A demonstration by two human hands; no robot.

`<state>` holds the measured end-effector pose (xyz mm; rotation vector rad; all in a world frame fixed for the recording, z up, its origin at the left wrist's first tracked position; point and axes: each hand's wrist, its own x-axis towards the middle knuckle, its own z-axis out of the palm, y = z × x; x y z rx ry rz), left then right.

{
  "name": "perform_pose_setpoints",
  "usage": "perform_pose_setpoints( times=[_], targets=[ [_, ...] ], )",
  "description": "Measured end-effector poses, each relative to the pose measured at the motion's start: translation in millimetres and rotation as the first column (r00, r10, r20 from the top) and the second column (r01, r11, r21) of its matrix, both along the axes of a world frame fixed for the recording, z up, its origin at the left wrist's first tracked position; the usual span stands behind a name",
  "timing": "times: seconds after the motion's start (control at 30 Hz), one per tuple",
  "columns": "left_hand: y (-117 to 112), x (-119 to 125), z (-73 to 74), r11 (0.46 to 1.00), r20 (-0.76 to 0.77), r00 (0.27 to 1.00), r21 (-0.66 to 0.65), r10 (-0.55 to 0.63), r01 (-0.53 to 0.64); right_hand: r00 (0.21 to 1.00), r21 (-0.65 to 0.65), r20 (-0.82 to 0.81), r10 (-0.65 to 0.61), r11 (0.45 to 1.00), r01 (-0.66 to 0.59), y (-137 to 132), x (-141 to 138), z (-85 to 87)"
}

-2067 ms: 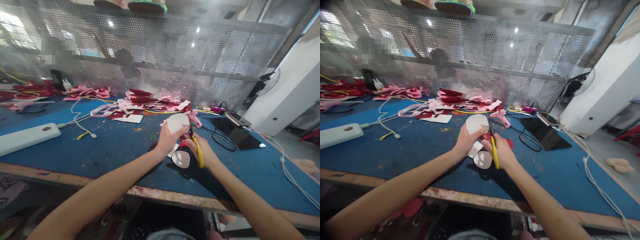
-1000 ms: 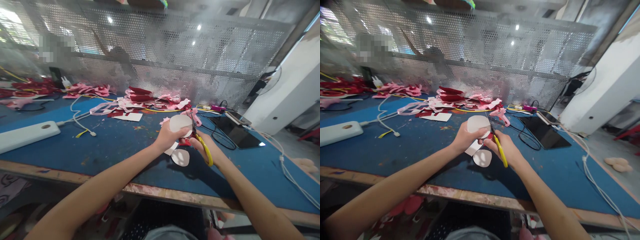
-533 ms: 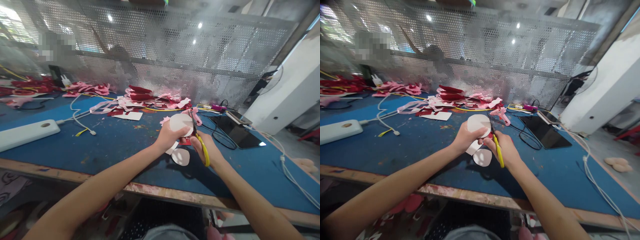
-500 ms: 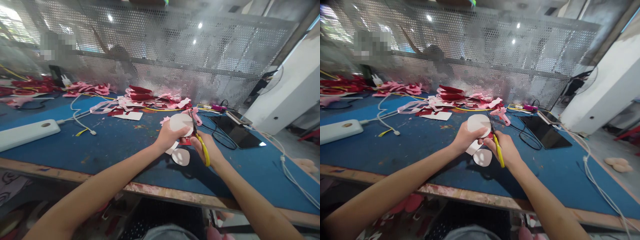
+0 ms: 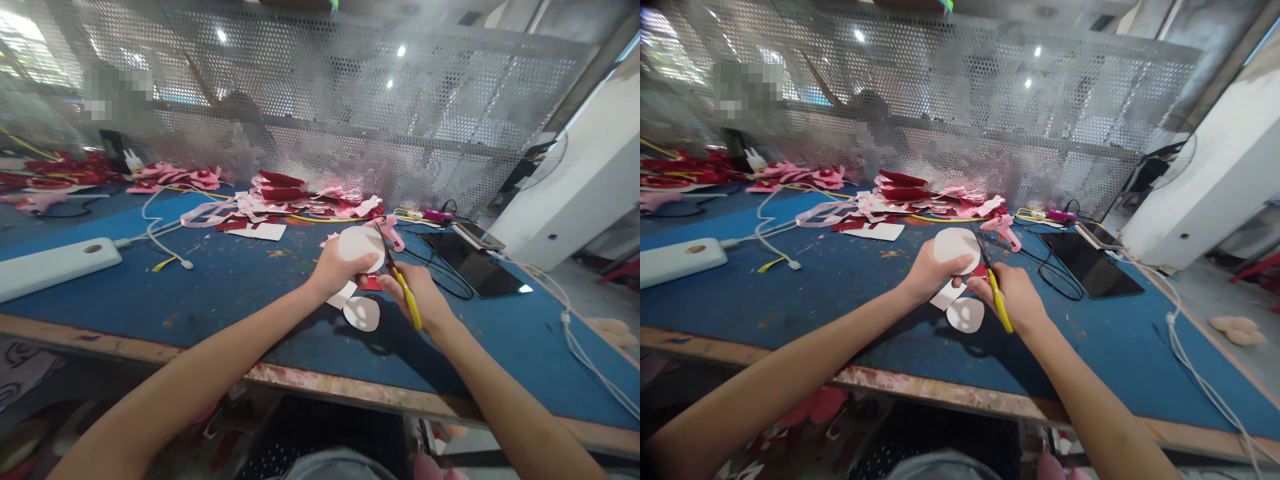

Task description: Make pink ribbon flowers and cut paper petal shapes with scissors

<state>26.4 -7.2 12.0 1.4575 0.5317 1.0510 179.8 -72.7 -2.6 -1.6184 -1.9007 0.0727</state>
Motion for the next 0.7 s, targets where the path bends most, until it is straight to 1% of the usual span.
perform_pose_setpoints(
  times=[0.2, 0.3, 0.37, 0.43, 0.5, 0.53, 0.6, 0.67, 0.7],
  targets=[
    [7, -8, 9.1, 0.998, -0.076, 0.995, 0.023, -0.062, 0.064, 0.999, 0.014, 0.035, 0.013, 1.0, -0.014, -1, 3, 4.4],
    [9, -12, 12.6, 0.997, -0.075, 0.995, 0.039, -0.065, 0.068, 1.0, 0.012, 0.025, 0.004, 1.0, -0.004, -2, 2, 5.5],
    [10, -11, 12.3, 0.998, -0.024, 0.998, 0.025, -0.054, 0.054, 1.0, 0.025, -0.01, 0.001, 1.0, -0.001, -3, 0, 4.8],
    [9, -8, 9.2, 0.999, 0.112, 0.993, -0.02, -0.032, 0.035, 0.998, 0.059, -0.065, -0.001, 0.998, 0.004, -2, -3, 2.9],
    [5, -2, 3.7, 0.997, 0.266, 0.964, -0.074, 0.002, 0.018, 0.993, 0.091, -0.117, -0.01, 0.996, 0.021, -2, -7, 0.1],
    [2, 1, 0.4, 0.996, 0.309, 0.951, -0.094, 0.018, 0.011, 0.991, 0.095, -0.132, -0.014, 0.995, 0.027, -1, -9, -1.3],
    [-4, 8, -6.1, 0.992, 0.291, 0.955, -0.124, 0.051, -0.015, 0.989, 0.073, -0.145, -0.005, 0.997, 0.016, 0, -12, -4.0],
    [-9, 12, -11.2, 0.987, 0.209, 0.972, -0.14, 0.109, -0.08, 0.986, 0.028, -0.166, 0.034, 0.999, -0.029, 0, -14, -6.3],
    [-11, 13, -12.9, 0.985, 0.159, 0.978, -0.127, 0.133, -0.113, 0.98, 0.005, -0.19, 0.062, 0.998, -0.062, 0, -15, -7.1]
  ],
)
